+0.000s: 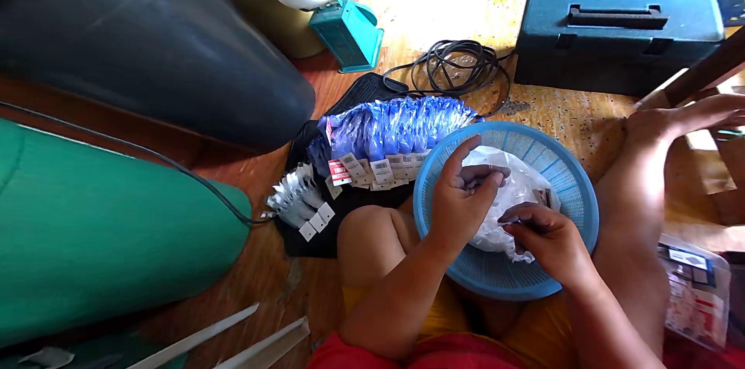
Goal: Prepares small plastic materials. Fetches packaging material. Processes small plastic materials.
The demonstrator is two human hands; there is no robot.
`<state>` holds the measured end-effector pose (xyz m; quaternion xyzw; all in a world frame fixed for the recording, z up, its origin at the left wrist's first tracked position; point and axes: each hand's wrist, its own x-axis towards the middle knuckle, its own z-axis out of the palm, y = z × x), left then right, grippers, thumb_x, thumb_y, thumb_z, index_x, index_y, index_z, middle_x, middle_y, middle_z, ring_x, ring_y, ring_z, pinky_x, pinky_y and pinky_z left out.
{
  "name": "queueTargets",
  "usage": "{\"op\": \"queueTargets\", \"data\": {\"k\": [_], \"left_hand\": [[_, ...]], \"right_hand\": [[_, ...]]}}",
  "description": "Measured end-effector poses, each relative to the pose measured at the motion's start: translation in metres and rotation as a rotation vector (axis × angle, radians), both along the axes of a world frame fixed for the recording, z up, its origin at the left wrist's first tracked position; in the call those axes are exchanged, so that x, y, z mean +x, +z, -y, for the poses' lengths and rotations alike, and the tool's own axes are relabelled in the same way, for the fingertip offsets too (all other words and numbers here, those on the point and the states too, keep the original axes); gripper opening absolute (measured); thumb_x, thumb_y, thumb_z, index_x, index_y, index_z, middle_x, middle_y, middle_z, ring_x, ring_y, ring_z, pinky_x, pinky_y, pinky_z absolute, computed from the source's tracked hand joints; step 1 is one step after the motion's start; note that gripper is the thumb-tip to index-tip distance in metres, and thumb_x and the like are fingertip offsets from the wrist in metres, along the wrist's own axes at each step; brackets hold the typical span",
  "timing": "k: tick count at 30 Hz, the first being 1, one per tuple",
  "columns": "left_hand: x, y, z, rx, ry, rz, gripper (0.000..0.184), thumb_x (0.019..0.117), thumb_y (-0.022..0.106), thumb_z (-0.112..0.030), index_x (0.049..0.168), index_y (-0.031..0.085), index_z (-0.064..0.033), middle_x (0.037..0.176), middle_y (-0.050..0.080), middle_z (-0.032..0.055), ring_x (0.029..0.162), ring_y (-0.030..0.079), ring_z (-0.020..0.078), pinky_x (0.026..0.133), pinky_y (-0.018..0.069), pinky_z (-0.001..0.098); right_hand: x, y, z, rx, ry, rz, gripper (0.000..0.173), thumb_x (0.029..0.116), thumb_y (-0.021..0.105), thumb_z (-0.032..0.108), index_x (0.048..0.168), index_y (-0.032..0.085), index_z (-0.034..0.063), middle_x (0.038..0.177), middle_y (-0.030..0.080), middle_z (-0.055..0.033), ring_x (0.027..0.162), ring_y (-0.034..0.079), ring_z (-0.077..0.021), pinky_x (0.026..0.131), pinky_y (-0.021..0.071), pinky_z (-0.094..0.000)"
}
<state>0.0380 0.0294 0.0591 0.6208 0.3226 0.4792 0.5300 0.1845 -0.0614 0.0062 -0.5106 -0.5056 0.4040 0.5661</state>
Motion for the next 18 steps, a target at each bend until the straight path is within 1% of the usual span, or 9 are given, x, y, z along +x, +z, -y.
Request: {"op": "queueTargets", "data": {"k": [3,5,6,8,9,10,12,15,18], "left_hand": [[0.0,0.002,0.002,-0.006,-0.006,0.02,0.063,0.0901,0.068,0.007,0.148,0.043,-0.0003,0.096,0.077,0.0085,0.085,0.075,0.0143,0.081,0.0627,0.0284],[0.0,0.003,0.003,0.021,-0.009,0.02,0.063,0.0901,0.067,0.008,0.148,0.042,0.0006,0.097,0.077,0.0079,0.086,0.075,0.0134,0.081,0.0625,0.0278],[0.001,0.003,0.004,0.051,-0.013,0.016,0.063,0.0901,0.067,0.007,0.148,0.042,0.0015,0.097,0.077,0.0073,0.086,0.075,0.0127,0.081,0.0623,0.0275],[0.002,0.0,0.007,0.147,-0.029,0.01,0.061,0.0897,0.067,0.007,0.145,0.043,0.0058,0.097,0.077,0.0071,0.088,0.075,0.012,0.083,0.0624,0.0284],[0.002,-0.002,0.009,0.195,-0.048,0.011,0.059,0.0899,0.067,0.007,0.144,0.043,0.0085,0.098,0.077,0.0076,0.088,0.075,0.0122,0.084,0.0626,0.0295],[0.003,-0.004,0.011,0.244,-0.07,0.011,0.056,0.0904,0.067,0.006,0.141,0.044,0.0108,0.098,0.077,0.0085,0.089,0.075,0.0126,0.085,0.0627,0.0307],[0.005,-0.01,0.015,0.337,-0.105,0.009,0.048,0.0916,0.067,0.004,0.136,0.049,0.0128,0.099,0.077,0.0111,0.09,0.075,0.0143,0.086,0.0627,0.0327],[0.009,-0.018,0.02,0.388,-0.152,0.041,0.041,0.0912,0.068,0.004,0.128,0.054,0.0139,0.098,0.076,0.0149,0.091,0.075,0.0173,0.087,0.0626,0.0341],[0.01,-0.022,0.025,0.398,-0.209,0.054,0.042,0.0903,0.068,0.005,0.128,0.054,0.0179,0.099,0.076,0.0175,0.093,0.076,0.0183,0.089,0.0622,0.0341]], "right_hand": [[-0.001,0.0,0.0,0.013,0.004,-0.01,0.011,0.0937,0.066,0.001,0.1,0.074,0.0039,0.103,0.072,-0.0028,0.065,0.064,-0.0022,0.056,0.0566,-0.0179],[-0.001,0.001,0.001,0.045,-0.019,-0.013,0.01,0.0926,0.068,0.002,0.099,0.076,0.0037,0.113,0.07,-0.0062,0.074,0.066,-0.0029,0.062,0.0584,-0.018],[0.0,0.002,0.002,0.072,-0.029,-0.012,0.01,0.0921,0.069,0.005,0.097,0.077,0.0056,0.119,0.067,-0.0068,0.08,0.066,-0.0021,0.066,0.0585,-0.0171],[0.005,0.006,0.004,0.139,-0.031,-0.047,0.007,0.0924,0.073,0.015,0.096,0.079,0.0145,0.127,0.063,-0.0034,0.091,0.065,-0.0008,0.073,0.0581,-0.0163],[0.007,0.008,0.005,0.18,-0.023,-0.082,0.006,0.0927,0.074,0.019,0.096,0.079,0.0189,0.127,0.063,-0.0011,0.096,0.065,-0.0012,0.077,0.0582,-0.0174],[0.009,0.011,0.006,0.219,-0.009,-0.121,0.006,0.0928,0.075,0.023,0.097,0.08,0.0221,0.127,0.064,0.001,0.103,0.064,-0.0032,0.085,0.0566,-0.0203],[0.01,0.016,0.009,0.279,-0.008,-0.162,0.006,0.0917,0.077,0.029,0.096,0.08,0.0264,0.125,0.066,0.0042,0.114,0.06,-0.0069,0.097,0.0523,-0.026],[0.007,0.021,0.012,0.323,-0.064,-0.19,0.006,0.0906,0.078,0.029,0.096,0.08,0.0266,0.126,0.066,0.0039,0.12,0.059,-0.0099,0.102,0.0504,-0.0289],[0.004,0.022,0.014,0.328,-0.087,-0.207,0.008,0.0918,0.077,0.027,0.098,0.081,0.0235,0.124,0.067,0.0031,0.117,0.06,-0.0092,0.1,0.0511,-0.0271]]}}
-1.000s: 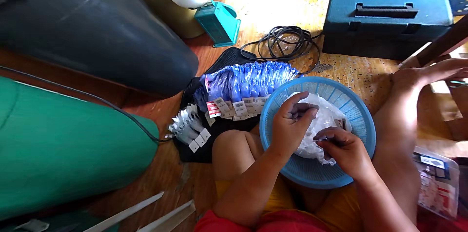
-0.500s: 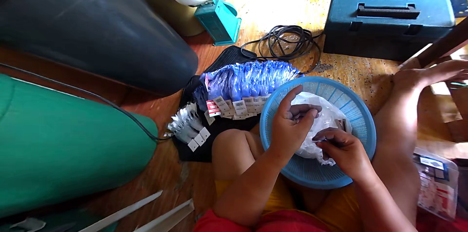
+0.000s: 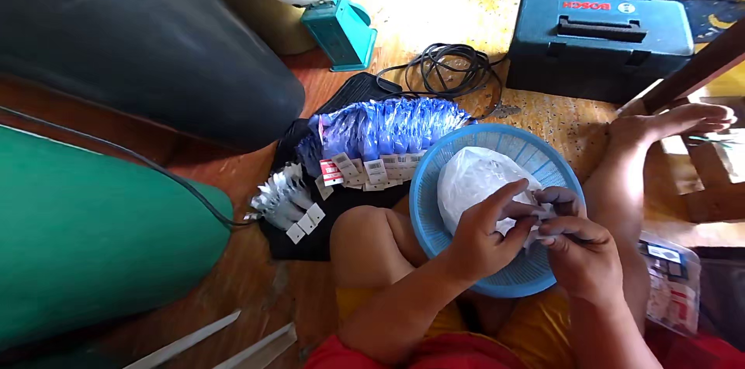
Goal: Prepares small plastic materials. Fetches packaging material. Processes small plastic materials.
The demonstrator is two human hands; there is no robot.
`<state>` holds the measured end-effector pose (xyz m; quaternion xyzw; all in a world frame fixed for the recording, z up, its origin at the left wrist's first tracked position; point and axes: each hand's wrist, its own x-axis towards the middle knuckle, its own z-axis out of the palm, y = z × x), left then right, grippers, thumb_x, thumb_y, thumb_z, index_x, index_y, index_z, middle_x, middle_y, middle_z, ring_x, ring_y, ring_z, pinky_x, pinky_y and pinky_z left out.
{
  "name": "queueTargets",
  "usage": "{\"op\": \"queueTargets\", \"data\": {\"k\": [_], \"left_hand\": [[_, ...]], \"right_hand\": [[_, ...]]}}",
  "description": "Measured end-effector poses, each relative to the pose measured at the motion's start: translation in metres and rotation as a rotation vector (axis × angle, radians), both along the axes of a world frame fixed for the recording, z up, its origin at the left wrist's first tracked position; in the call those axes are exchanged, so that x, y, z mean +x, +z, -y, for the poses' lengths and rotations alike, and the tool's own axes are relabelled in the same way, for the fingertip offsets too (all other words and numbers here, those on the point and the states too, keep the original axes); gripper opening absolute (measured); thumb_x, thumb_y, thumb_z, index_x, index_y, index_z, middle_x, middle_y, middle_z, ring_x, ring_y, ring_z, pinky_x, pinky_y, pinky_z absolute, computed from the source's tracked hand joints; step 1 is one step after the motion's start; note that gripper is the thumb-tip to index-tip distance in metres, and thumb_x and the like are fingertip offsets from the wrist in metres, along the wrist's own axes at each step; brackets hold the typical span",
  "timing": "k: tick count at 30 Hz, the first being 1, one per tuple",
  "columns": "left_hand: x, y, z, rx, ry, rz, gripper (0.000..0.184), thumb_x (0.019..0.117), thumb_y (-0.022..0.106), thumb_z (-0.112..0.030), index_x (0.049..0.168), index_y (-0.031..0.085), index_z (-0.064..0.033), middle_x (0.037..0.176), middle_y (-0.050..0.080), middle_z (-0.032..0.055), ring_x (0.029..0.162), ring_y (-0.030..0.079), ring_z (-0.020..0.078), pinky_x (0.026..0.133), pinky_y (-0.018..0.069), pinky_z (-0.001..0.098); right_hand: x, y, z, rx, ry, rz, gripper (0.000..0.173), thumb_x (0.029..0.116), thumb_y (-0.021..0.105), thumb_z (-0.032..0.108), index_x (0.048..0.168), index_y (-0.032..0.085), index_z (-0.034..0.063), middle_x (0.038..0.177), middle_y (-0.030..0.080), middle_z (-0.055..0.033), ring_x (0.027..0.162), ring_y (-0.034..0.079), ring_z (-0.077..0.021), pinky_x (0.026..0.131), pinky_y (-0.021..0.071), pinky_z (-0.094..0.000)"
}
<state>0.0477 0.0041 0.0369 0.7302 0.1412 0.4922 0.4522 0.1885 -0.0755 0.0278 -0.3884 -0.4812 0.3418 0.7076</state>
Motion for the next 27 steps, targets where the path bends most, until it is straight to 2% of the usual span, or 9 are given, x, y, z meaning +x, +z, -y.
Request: {"op": "queueTargets", "data": {"k": [4,9,14,20,22,25,26,27], "left_hand": [[-0.001,-0.004,0.004,0.037,-0.031,-0.004,0.041,0.09,0.066,0.005,0.127,0.056,0.019,0.101,0.075,0.0203,0.094,0.075,0.0191,0.09,0.0612,0.0343],[-0.005,-0.007,0.003,0.12,-0.014,-0.037,0.04,0.0909,0.067,0.003,0.127,0.058,0.0176,0.1,0.075,0.0194,0.094,0.075,0.02,0.091,0.06,0.0343],[-0.009,-0.01,0.002,0.222,0.02,-0.118,0.041,0.0915,0.067,0.0,0.129,0.06,0.0147,0.099,0.076,0.0187,0.093,0.075,0.0235,0.091,0.0601,0.0366],[-0.011,-0.012,0.003,0.232,0.02,-0.176,0.043,0.0912,0.068,-0.001,0.131,0.059,0.0146,0.1,0.077,0.0174,0.095,0.076,0.0245,0.092,0.0599,0.0377],[-0.013,-0.013,0.002,0.255,0.028,-0.181,0.043,0.0914,0.068,-0.001,0.13,0.06,0.0136,0.099,0.077,0.0168,0.094,0.075,0.0247,0.091,0.0598,0.0377],[-0.016,-0.017,0.002,0.281,0.044,-0.18,0.041,0.0927,0.067,-0.003,0.13,0.06,0.0123,0.099,0.077,0.0164,0.094,0.075,0.0246,0.091,0.0599,0.0382],[-0.017,-0.018,0.001,0.293,0.05,-0.174,0.04,0.0931,0.067,-0.004,0.13,0.06,0.0121,0.099,0.077,0.0165,0.093,0.076,0.0244,0.09,0.0598,0.038],[-0.019,-0.019,0.001,0.304,0.056,-0.163,0.04,0.0933,0.067,-0.004,0.129,0.061,0.0118,0.098,0.077,0.0165,0.092,0.076,0.024,0.09,0.0598,0.0376]], "right_hand": [[-0.004,-0.003,0.001,-0.023,0.003,-0.078,0.01,0.0929,0.075,0.027,0.098,0.08,0.02,0.115,0.07,0.0041,0.105,0.065,-0.0067,0.092,0.056,-0.0251],[-0.011,-0.003,0.002,-0.042,-0.023,-0.169,0.008,0.0921,0.076,0.025,0.095,0.079,0.0181,0.11,0.071,0.0029,0.101,0.066,-0.0067,0.088,0.0571,-0.0235],[-0.015,-0.005,0.004,-0.055,-0.054,-0.208,0.007,0.0926,0.075,0.021,0.096,0.079,0.0158,0.109,0.072,0.002,0.099,0.067,-0.0062,0.086,0.0576,-0.0228],[-0.02,-0.006,0.006,-0.079,-0.095,-0.231,0.007,0.0917,0.076,0.019,0.095,0.079,0.0138,0.106,0.072,0.0004,0.099,0.067,-0.0074,0.087,0.0576,-0.0239],[-0.022,-0.005,0.006,-0.085,-0.103,-0.25,0.01,0.0908,0.076,0.015,0.1,0.077,0.011,0.106,0.073,-0.0013,0.098,0.068,-0.0088,0.087,0.0585,-0.0252],[-0.023,-0.003,0.006,-0.149,-0.076,-0.261,0.03,0.0911,0.075,0.011,0.119,0.067,0.0041,0.111,0.072,-0.0037,0.098,0.069,-0.0105,0.088,0.0593,-0.0276],[-0.022,-0.003,0.007,-0.178,-0.062,-0.255,0.033,0.0912,0.075,0.013,0.121,0.066,0.0032,0.113,0.072,-0.0041,0.1,0.069,-0.0107,0.089,0.059,-0.0277],[-0.022,-0.003,0.008,-0.202,-0.058,-0.239,0.03,0.0909,0.076,0.016,0.118,0.069,0.0036,0.115,0.072,-0.0046,0.101,0.069,-0.0108,0.09,0.0589,-0.0276]]}}
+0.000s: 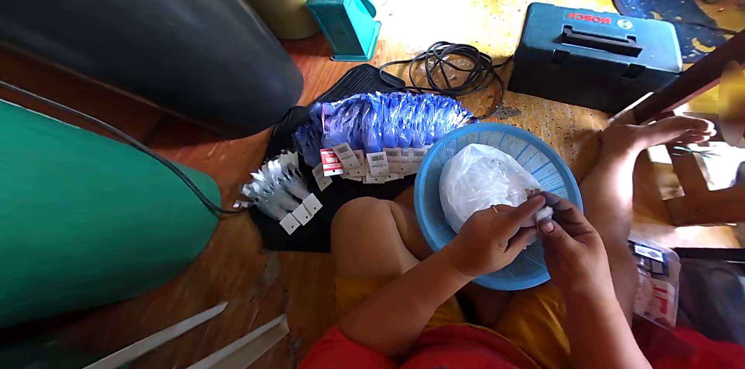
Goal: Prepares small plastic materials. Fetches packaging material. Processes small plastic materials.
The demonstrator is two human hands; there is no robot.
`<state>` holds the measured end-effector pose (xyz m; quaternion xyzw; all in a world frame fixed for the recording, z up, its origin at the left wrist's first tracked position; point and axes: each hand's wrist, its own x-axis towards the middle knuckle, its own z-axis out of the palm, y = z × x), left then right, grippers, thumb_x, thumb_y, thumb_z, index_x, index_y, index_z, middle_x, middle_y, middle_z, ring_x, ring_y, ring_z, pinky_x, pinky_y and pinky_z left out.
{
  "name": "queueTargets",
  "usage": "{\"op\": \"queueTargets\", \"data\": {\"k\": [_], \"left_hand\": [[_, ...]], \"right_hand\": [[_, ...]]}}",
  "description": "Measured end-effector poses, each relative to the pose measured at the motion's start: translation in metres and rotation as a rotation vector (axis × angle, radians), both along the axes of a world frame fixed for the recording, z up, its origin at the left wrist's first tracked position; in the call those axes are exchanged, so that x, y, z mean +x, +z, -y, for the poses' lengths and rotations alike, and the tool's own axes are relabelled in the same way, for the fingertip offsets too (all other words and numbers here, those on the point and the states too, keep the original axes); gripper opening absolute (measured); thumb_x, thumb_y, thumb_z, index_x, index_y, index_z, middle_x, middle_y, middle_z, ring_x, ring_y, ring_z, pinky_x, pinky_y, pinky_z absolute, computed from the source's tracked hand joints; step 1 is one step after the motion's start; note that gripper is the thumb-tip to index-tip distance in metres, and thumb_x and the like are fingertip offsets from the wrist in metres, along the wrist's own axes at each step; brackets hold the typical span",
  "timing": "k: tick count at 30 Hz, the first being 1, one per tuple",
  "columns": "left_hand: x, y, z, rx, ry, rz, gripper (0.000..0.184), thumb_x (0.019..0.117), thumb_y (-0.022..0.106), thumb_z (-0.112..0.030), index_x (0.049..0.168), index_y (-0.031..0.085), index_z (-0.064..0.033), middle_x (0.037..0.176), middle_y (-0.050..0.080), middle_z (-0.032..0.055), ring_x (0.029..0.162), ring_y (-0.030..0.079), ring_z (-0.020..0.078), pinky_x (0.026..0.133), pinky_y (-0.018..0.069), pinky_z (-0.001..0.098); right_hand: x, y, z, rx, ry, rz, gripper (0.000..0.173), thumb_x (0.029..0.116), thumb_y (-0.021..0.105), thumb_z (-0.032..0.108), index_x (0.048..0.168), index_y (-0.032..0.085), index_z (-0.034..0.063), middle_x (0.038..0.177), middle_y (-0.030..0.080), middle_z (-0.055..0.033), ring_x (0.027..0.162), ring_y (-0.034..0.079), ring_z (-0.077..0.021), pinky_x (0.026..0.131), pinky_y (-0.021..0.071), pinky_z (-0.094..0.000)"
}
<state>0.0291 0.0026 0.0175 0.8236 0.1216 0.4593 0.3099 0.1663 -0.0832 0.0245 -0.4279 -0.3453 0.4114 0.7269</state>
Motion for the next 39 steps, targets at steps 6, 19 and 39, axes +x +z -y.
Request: {"op": "queueTargets", "data": {"k": [6,19,39], "left_hand": [[-0.006,-0.002,0.002,-0.114,-0.042,0.007,0.045,0.0912,0.068,-0.001,0.132,0.056,0.0124,0.103,0.076,0.0163,0.098,0.074,0.0231,0.095,0.0585,0.0382],[-0.009,0.01,-0.006,-0.337,-0.239,-0.305,0.032,0.0974,0.051,-0.002,0.125,0.066,0.006,0.108,0.071,0.0184,0.101,0.07,0.0235,0.095,0.0557,0.036],[-0.021,0.016,-0.009,-0.368,-0.487,-0.501,0.028,0.0937,0.073,-0.021,0.102,0.071,0.0062,0.09,0.069,0.0167,0.08,0.064,0.0194,0.076,0.0534,0.0334]], "right_hand": [[0.001,-0.004,0.002,0.042,0.001,0.183,0.01,0.0899,0.078,0.025,0.095,0.079,0.0163,0.123,0.068,-0.0024,0.113,0.064,-0.0115,0.095,0.0555,-0.0281],[0.027,0.014,0.018,0.286,0.138,0.065,0.011,0.0916,0.076,0.029,0.1,0.081,0.0218,0.127,0.069,-0.002,0.125,0.061,-0.022,0.108,0.0516,-0.0421],[0.026,0.012,0.021,0.374,0.35,-0.076,0.012,0.0937,0.073,0.029,0.102,0.079,0.0239,0.12,0.07,0.0033,0.111,0.068,-0.0151,0.094,0.059,-0.0354]]}}
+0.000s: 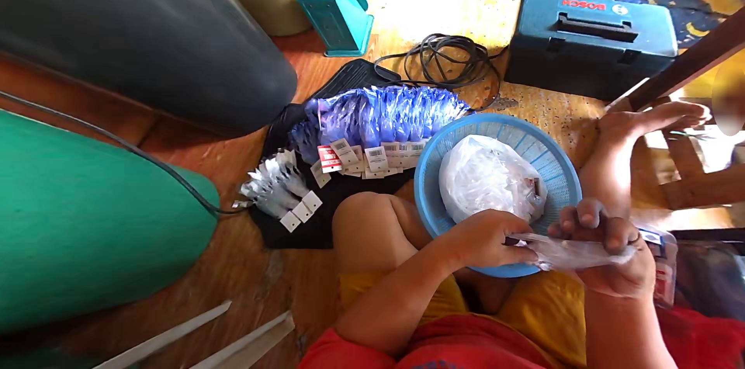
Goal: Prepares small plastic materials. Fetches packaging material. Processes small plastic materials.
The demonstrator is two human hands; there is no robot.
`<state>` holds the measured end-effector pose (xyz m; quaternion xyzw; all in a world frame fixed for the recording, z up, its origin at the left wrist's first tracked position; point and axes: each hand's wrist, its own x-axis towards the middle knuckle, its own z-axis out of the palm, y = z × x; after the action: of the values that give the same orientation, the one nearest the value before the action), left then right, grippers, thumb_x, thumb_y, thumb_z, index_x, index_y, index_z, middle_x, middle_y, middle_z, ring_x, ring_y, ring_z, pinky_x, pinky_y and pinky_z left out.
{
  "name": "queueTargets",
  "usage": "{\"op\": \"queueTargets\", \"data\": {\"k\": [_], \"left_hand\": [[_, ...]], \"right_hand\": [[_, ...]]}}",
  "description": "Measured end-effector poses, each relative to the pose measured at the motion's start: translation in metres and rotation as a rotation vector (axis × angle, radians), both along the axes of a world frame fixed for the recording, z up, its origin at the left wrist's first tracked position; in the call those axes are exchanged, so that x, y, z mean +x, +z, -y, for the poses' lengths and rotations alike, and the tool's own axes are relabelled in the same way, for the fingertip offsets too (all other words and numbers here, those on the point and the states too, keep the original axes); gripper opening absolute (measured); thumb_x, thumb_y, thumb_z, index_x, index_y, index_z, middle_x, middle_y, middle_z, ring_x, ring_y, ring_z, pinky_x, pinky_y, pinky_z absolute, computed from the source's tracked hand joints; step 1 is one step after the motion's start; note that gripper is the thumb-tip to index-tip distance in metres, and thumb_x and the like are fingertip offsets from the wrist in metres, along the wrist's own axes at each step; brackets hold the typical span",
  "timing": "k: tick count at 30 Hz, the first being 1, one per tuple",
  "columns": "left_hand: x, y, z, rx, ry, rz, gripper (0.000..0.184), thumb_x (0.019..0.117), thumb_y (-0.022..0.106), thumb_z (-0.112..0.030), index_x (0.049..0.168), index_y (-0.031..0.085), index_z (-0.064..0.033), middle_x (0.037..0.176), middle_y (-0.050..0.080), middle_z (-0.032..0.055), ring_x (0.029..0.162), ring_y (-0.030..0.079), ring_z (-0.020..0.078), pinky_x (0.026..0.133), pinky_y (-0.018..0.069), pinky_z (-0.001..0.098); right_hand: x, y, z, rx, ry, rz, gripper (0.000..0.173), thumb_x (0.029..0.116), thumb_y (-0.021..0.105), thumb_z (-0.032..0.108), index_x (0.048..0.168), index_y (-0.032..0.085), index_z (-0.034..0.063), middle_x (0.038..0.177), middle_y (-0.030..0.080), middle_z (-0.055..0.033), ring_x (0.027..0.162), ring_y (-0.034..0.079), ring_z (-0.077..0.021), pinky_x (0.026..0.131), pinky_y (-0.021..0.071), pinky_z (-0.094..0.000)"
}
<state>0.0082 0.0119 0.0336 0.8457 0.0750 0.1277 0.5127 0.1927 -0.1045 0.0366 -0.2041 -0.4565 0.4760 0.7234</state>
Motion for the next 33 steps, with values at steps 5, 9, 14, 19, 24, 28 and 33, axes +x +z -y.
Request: {"op": "queueTargets", "data": {"k": [5,9,14,19,24,28,33], "left_hand": [[-0.001,-0.003,-0.004,0.011,0.061,0.074,0.028,0.0906,0.076,-0.022,0.097,0.072,0.0045,0.099,0.067,0.0189,0.094,0.064,0.0227,0.086,0.0531,0.034],[-0.002,-0.002,-0.003,-0.028,0.047,0.059,0.021,0.091,0.064,-0.009,0.105,0.066,0.0063,0.095,0.068,0.0179,0.088,0.066,0.0208,0.08,0.0551,0.0339],[0.005,0.007,0.006,-0.018,-0.009,-0.253,0.043,0.0942,0.069,-0.021,0.132,0.059,-0.0027,0.104,0.071,0.0179,0.094,0.07,0.0298,0.086,0.0562,0.0509],[0.01,0.0,0.009,-0.016,0.019,-0.215,0.034,0.0957,0.07,-0.023,0.118,0.068,0.0021,0.103,0.072,0.0183,0.097,0.07,0.0278,0.09,0.055,0.0481],[0.005,-0.001,0.002,0.022,0.062,-0.126,0.032,0.0922,0.074,-0.023,0.11,0.071,0.004,0.106,0.07,0.0194,0.101,0.067,0.0282,0.093,0.0539,0.0436],[0.001,-0.004,-0.003,0.034,0.059,-0.037,0.026,0.0881,0.068,-0.012,0.107,0.068,0.0055,0.105,0.069,0.0209,0.104,0.066,0.0311,0.095,0.0518,0.0458],[0.006,-0.004,0.004,-0.041,0.023,-0.189,0.048,0.0889,0.074,-0.025,0.127,0.06,-0.0006,0.106,0.07,0.018,0.097,0.069,0.0278,0.088,0.0556,0.048]], "right_hand": [[0.001,0.001,0.001,0.016,0.007,-0.027,0.011,0.093,0.073,0.029,0.1,0.079,0.0227,0.119,0.07,0.0028,0.11,0.068,-0.0156,0.093,0.0593,-0.0354],[0.003,0.0,0.0,0.014,0.01,-0.035,0.012,0.0938,0.072,0.028,0.101,0.079,0.0229,0.119,0.07,0.0033,0.11,0.067,-0.015,0.093,0.0591,-0.0349],[0.0,0.0,-0.001,0.005,0.013,-0.055,0.011,0.0936,0.072,0.027,0.101,0.08,0.0227,0.117,0.071,0.0033,0.107,0.068,-0.014,0.091,0.0592,-0.0341],[0.001,0.0,-0.002,0.009,0.015,-0.055,0.011,0.0941,0.072,0.027,0.101,0.08,0.0223,0.117,0.071,0.003,0.107,0.068,-0.0144,0.092,0.059,-0.034],[0.002,-0.002,-0.001,0.012,0.011,-0.071,0.011,0.094,0.072,0.027,0.101,0.08,0.0221,0.117,0.07,0.0028,0.108,0.068,-0.0151,0.092,0.0593,-0.0351],[0.002,0.0,-0.003,0.012,0.004,-0.071,0.011,0.0936,0.072,0.027,0.1,0.08,0.0223,0.116,0.071,0.0031,0.107,0.068,-0.0145,0.091,0.0591,-0.0344],[0.001,0.002,-0.006,-0.019,-0.02,-0.06,0.012,0.0947,0.072,0.027,0.102,0.079,0.0215,0.114,0.071,0.0023,0.104,0.069,-0.0138,0.09,0.0592,-0.0328]]}}
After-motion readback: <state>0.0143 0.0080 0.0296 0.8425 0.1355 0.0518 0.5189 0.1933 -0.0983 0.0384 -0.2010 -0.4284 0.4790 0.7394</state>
